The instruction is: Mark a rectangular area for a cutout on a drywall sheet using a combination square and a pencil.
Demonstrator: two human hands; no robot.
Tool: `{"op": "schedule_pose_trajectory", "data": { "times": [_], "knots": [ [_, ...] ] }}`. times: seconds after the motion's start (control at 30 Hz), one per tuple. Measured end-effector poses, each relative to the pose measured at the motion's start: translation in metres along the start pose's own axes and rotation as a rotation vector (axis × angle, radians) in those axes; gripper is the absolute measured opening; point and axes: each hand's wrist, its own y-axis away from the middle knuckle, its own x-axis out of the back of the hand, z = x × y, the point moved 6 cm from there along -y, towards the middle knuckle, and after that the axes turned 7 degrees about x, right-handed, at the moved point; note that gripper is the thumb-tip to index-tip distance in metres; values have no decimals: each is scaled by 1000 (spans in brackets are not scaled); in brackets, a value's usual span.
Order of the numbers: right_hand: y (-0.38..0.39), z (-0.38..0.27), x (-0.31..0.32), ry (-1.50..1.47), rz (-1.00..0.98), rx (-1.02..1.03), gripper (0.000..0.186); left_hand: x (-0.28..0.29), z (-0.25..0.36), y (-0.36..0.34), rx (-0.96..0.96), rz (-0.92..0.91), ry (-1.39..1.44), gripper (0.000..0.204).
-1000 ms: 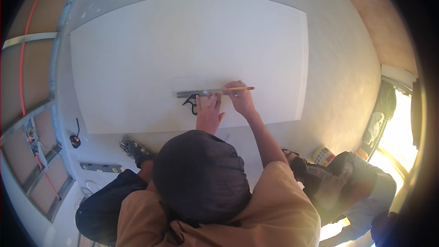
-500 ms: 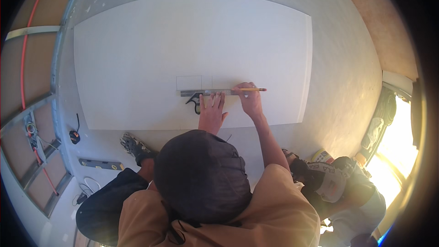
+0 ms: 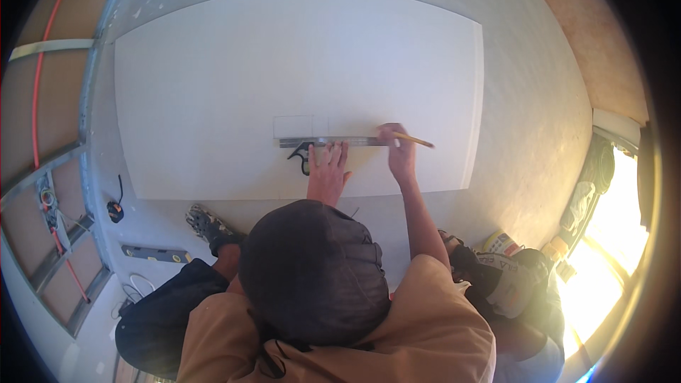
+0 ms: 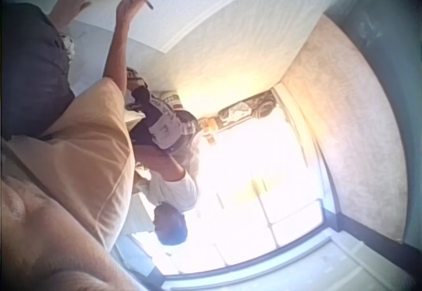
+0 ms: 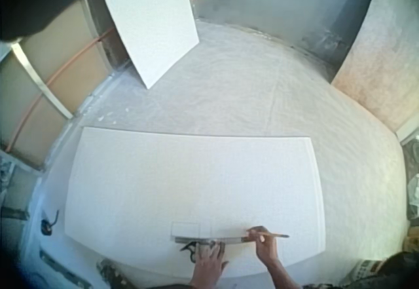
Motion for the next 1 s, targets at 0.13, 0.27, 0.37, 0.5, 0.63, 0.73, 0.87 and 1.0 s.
{"op": "schedule_pose_trajectory", "data": {
  "times": [0.13, 0.27, 0.37, 0.5, 0.63, 0.73, 0.87, 1.0],
  "knots": [
    [10, 7, 37, 215, 250, 201, 22, -1, -20, 0, -27, 50, 37, 81],
    [32, 5, 24, 548, 43, 404, 44, 13, -69, -15, 8, 171, 81, 65],
    [38, 14, 12, 560, 52, 395, 43, 20, -104, -13, -47, 172, 111, 48],
    [43, 11, -21, 459, 52, 433, 42, 34, -161, -2, -7, 235, 16, 34],
    [45, 5, -39, 513, 104, 472, 41, 45, -183, 10, 15, 263, 48, 32],
    [46, 10, -43, 473, 118, 416, 40, 42, -180, 11, -10, 275, 62, 33],
    [44, 6, -42, 484, 125, 454, 40, 35, -163, 4, -11, 268, 84, 33],
    [44, 6, -41, 484, 139, 443, 44, 34, -156, 2, -13, 275, 92, 32]
  ]
}}
